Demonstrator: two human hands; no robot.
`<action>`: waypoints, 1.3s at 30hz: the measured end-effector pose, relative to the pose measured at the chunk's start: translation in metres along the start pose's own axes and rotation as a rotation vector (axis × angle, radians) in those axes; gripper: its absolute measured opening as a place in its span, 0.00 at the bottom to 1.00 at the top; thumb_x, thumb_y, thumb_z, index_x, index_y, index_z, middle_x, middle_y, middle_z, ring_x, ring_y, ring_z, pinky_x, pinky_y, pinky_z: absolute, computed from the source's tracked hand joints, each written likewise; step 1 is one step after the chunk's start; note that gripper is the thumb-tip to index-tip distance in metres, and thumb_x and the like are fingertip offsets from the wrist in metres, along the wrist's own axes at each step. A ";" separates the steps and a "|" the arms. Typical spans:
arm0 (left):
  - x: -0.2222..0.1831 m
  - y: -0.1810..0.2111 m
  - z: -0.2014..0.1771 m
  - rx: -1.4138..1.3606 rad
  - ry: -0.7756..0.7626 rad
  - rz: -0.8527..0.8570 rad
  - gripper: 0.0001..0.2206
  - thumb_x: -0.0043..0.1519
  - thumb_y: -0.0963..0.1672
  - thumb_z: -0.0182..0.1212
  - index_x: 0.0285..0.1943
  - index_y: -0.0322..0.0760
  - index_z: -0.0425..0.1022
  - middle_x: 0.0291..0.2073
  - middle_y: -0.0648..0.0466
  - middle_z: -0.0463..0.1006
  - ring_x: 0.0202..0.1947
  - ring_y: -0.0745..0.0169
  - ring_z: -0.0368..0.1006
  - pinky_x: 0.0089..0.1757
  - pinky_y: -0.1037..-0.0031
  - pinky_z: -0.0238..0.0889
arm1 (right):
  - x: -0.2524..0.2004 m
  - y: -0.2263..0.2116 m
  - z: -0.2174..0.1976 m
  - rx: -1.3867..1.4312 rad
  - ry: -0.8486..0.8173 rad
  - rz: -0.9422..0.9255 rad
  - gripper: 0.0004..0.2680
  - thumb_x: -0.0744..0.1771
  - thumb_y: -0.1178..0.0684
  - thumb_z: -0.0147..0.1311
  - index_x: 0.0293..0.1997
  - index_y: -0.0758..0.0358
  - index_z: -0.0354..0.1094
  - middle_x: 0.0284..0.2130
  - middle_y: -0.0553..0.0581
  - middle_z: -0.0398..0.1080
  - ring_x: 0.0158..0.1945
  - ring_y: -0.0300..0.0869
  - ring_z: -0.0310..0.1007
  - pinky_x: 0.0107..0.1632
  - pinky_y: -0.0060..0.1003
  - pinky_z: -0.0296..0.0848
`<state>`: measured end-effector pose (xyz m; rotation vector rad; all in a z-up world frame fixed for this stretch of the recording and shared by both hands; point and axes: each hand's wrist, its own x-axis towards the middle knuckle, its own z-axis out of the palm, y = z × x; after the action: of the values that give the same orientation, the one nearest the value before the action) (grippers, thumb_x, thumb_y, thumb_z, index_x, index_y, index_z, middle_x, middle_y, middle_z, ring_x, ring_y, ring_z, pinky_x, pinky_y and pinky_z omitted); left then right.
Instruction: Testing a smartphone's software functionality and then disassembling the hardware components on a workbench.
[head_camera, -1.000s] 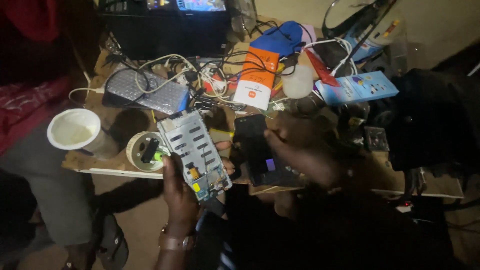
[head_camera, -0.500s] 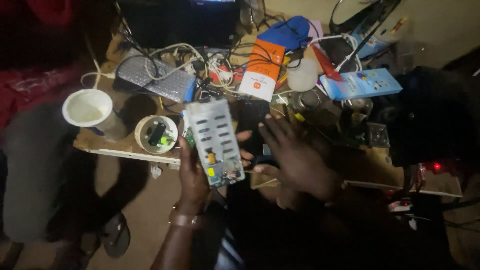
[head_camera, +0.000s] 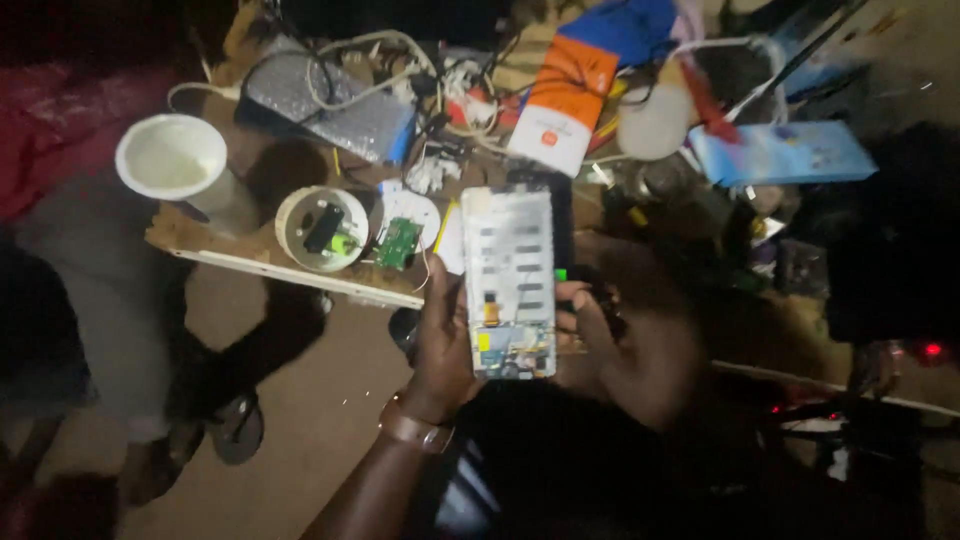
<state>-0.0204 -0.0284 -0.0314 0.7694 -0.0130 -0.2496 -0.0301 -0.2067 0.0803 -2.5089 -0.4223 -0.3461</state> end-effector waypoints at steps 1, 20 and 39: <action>0.005 0.025 0.023 -0.468 -0.387 -0.247 0.57 0.62 0.70 0.29 0.76 0.11 0.60 0.63 0.22 0.72 0.60 0.30 0.75 0.60 0.42 0.67 | 0.002 -0.012 -0.003 0.076 0.061 0.173 0.16 0.69 0.57 0.52 0.67 0.55 0.68 0.56 0.54 0.75 0.42 0.41 0.75 0.49 0.36 0.74; 0.001 0.015 0.040 -0.310 -0.115 -0.064 0.47 0.65 0.65 0.31 0.72 0.21 0.67 0.67 0.28 0.73 0.56 0.45 0.78 0.54 0.60 0.76 | -0.073 0.010 0.054 1.261 -0.281 0.723 0.16 0.65 0.53 0.58 0.57 0.73 0.67 0.42 0.78 0.83 0.37 0.59 0.87 0.35 0.40 0.81; 0.012 0.040 0.022 -0.122 0.017 0.133 0.43 0.64 0.64 0.38 0.78 0.29 0.59 0.64 0.28 0.75 0.55 0.34 0.79 0.56 0.47 0.74 | -0.047 0.008 -0.002 0.843 -0.032 0.470 0.06 0.66 0.53 0.60 0.36 0.65 0.78 0.28 0.61 0.84 0.30 0.42 0.84 0.36 0.33 0.81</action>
<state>-0.0018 -0.0187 0.0113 0.6465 -0.0319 -0.1164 -0.0711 -0.2242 0.0623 -1.7056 0.0348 0.0632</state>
